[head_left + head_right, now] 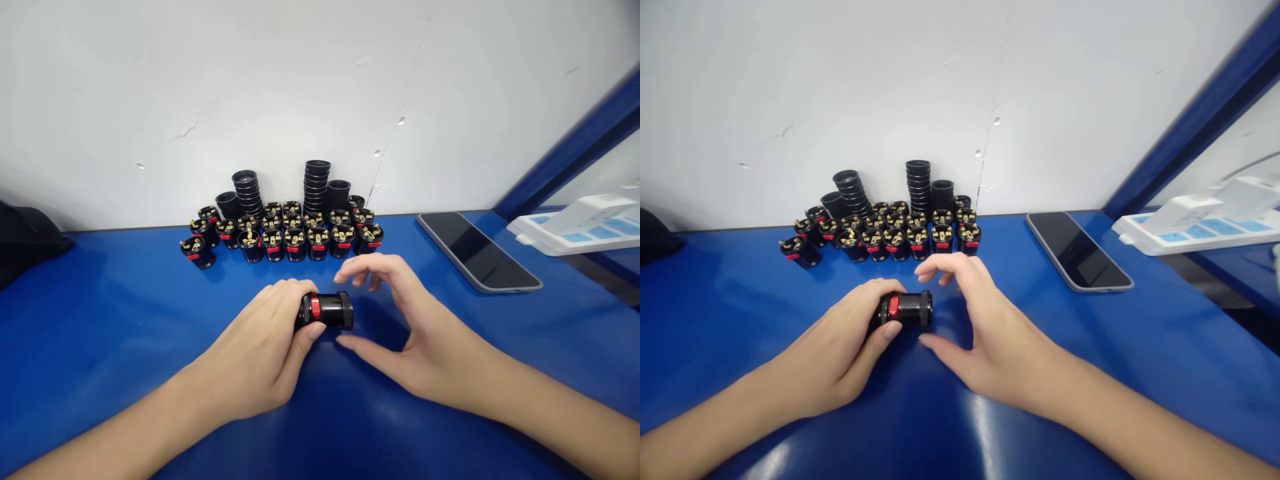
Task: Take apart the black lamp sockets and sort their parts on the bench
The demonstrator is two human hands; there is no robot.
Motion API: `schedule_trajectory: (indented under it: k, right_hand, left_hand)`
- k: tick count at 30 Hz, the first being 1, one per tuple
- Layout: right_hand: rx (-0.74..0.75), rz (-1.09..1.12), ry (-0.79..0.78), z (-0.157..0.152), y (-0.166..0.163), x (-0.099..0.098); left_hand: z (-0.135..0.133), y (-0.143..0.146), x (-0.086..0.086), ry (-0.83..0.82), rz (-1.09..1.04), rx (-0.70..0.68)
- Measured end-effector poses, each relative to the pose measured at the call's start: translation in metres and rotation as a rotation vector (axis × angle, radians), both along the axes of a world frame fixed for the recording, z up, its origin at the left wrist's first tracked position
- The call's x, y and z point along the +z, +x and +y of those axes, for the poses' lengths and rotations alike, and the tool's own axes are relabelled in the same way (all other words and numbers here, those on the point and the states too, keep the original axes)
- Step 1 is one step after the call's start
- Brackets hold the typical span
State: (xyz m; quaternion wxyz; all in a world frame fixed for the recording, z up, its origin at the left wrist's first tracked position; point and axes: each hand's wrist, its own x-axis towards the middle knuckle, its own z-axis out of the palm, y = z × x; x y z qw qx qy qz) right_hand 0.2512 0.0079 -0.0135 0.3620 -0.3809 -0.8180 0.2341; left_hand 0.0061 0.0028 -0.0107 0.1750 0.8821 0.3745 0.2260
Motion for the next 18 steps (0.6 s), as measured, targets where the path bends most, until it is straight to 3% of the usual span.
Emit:
schedule_trajectory:
  k: [6, 18]
  right_hand:
    - [-0.022, -0.1, -0.191, -0.0018, -0.0003, 0.006]
    - [-0.019, -0.117, -0.141, 0.0017, 0.0044, 0.0033]
  left_hand:
    - [0.0002, -0.0002, -0.001, 0.02, 0.0, -0.003]
    - [0.0023, 0.0001, -0.0014, 0.002, 0.008, 0.012]
